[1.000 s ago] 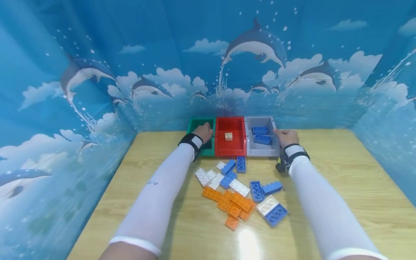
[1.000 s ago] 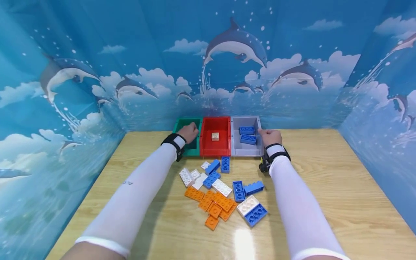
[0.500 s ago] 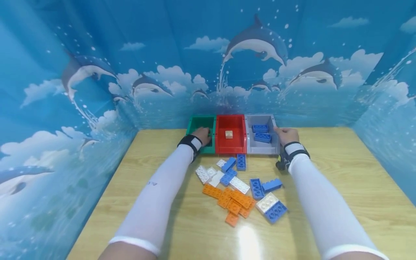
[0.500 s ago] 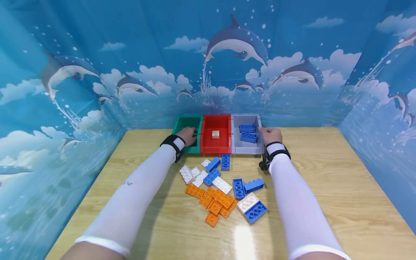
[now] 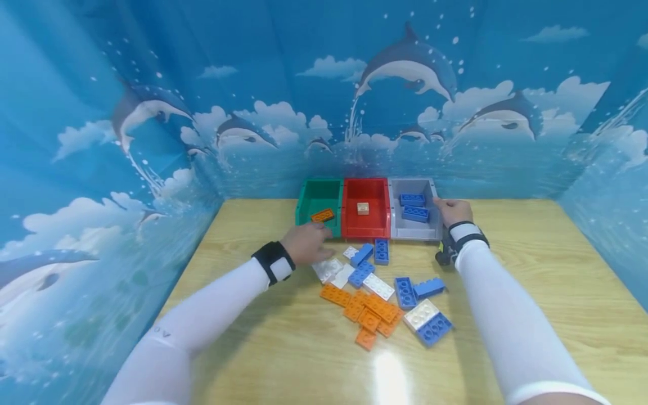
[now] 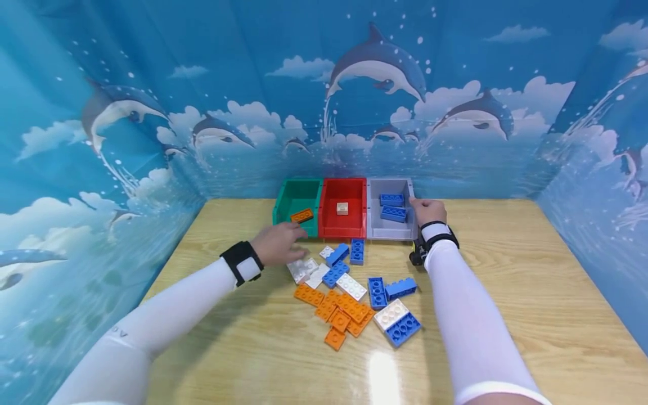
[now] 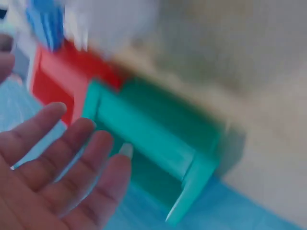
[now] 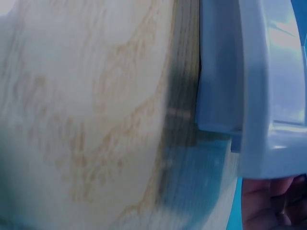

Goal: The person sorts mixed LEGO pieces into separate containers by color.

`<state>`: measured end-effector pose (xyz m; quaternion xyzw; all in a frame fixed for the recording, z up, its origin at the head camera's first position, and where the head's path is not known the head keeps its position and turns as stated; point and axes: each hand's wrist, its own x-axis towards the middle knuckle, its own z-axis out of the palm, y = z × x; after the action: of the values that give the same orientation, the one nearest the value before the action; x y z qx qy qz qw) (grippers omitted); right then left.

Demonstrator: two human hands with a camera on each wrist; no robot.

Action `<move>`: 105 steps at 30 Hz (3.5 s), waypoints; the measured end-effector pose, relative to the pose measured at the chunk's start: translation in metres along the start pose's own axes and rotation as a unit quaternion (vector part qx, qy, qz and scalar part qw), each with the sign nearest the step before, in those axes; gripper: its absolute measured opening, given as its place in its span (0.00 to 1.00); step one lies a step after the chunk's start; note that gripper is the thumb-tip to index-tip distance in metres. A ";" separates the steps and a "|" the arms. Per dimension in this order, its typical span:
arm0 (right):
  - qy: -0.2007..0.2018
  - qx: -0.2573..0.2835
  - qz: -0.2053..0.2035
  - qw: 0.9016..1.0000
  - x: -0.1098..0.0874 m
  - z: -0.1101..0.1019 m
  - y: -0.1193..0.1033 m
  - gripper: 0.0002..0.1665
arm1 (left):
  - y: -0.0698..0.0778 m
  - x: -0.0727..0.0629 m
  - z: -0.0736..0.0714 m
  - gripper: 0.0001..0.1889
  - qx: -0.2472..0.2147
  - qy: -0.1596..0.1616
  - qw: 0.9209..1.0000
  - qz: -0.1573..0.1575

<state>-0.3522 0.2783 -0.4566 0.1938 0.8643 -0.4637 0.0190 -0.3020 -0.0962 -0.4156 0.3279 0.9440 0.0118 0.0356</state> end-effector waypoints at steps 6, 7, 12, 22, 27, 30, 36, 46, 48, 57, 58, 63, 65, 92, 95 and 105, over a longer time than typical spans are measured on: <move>0.008 0.009 -0.004 1.000 0.000 -0.002 0.005 0.41 | 0.011 -0.014 0.025 0.38 -0.037 -0.083 0.995 -0.035; 0.009 0.009 -0.005 1.000 -0.001 -0.002 0.005 0.41 | 0.012 -0.015 0.028 0.37 -0.042 -0.092 0.994 -0.041; 0.007 0.006 -0.007 1.000 -0.005 -0.001 0.006 0.41 | 0.011 -0.017 0.040 0.27 -0.052 -0.101 0.993 -0.033; 0.009 -0.001 -0.007 1.000 -0.007 0.000 0.001 0.41 | 0.020 -0.003 0.011 0.16 -0.054 -0.069 0.996 -0.025; 0.007 0.013 -0.007 1.000 -0.007 0.000 -0.002 0.40 | 0.043 0.028 -0.015 0.22 0.011 -0.061 0.998 -0.023; 0.004 0.019 -0.005 1.000 -0.006 0.001 -0.001 0.40 | 0.057 0.053 -0.023 0.24 0.036 -0.041 0.998 -0.029; 0.007 0.000 -0.020 1.000 -0.004 0.004 -0.001 0.39 | 0.065 0.110 -0.017 0.12 0.118 -0.001 0.993 -0.007; 0.005 0.002 -0.005 1.000 -0.003 0.002 0.000 0.38 | 0.054 0.161 0.022 0.14 0.062 -0.034 0.995 -0.074; 0.005 0.003 -0.001 1.000 -0.003 0.000 0.000 0.39 | 0.055 0.159 0.025 0.11 0.037 -0.021 0.996 -0.076; 0.006 0.007 -0.004 1.000 -0.001 0.007 0.004 0.38 | 0.048 0.153 0.027 0.14 -0.012 -0.026 0.994 -0.103; 0.006 0.006 -0.006 1.000 -0.001 0.008 0.005 0.38 | 0.046 0.150 0.024 0.15 -0.014 -0.011 0.995 -0.098; -0.005 -0.012 -0.006 1.000 -0.001 0.009 0.006 0.39 | 0.013 0.125 0.000 0.15 -0.047 0.122 0.983 -0.126; -0.009 -0.020 -0.009 1.000 -0.001 0.007 0.005 0.40 | -0.008 0.110 -0.008 0.16 -0.080 0.164 0.968 -0.175; 0.003 -0.160 -0.257 0.953 -0.019 -0.015 -0.028 0.22 | -0.098 0.047 0.037 0.17 -0.699 0.203 0.575 -0.374; -0.134 -0.207 -0.329 0.912 -0.051 -0.020 -0.029 0.24 | -0.097 0.050 0.042 0.14 -0.698 0.211 0.572 -0.376; -0.348 -0.330 -0.258 0.839 -0.112 0.001 0.007 0.35 | -0.086 0.050 0.044 0.14 -0.700 0.220 0.571 -0.370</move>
<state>-0.2464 0.2452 -0.4394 -0.2286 0.9211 -0.1763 0.2612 -0.3909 -0.1322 -0.4662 -0.1892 0.6594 0.7261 0.0467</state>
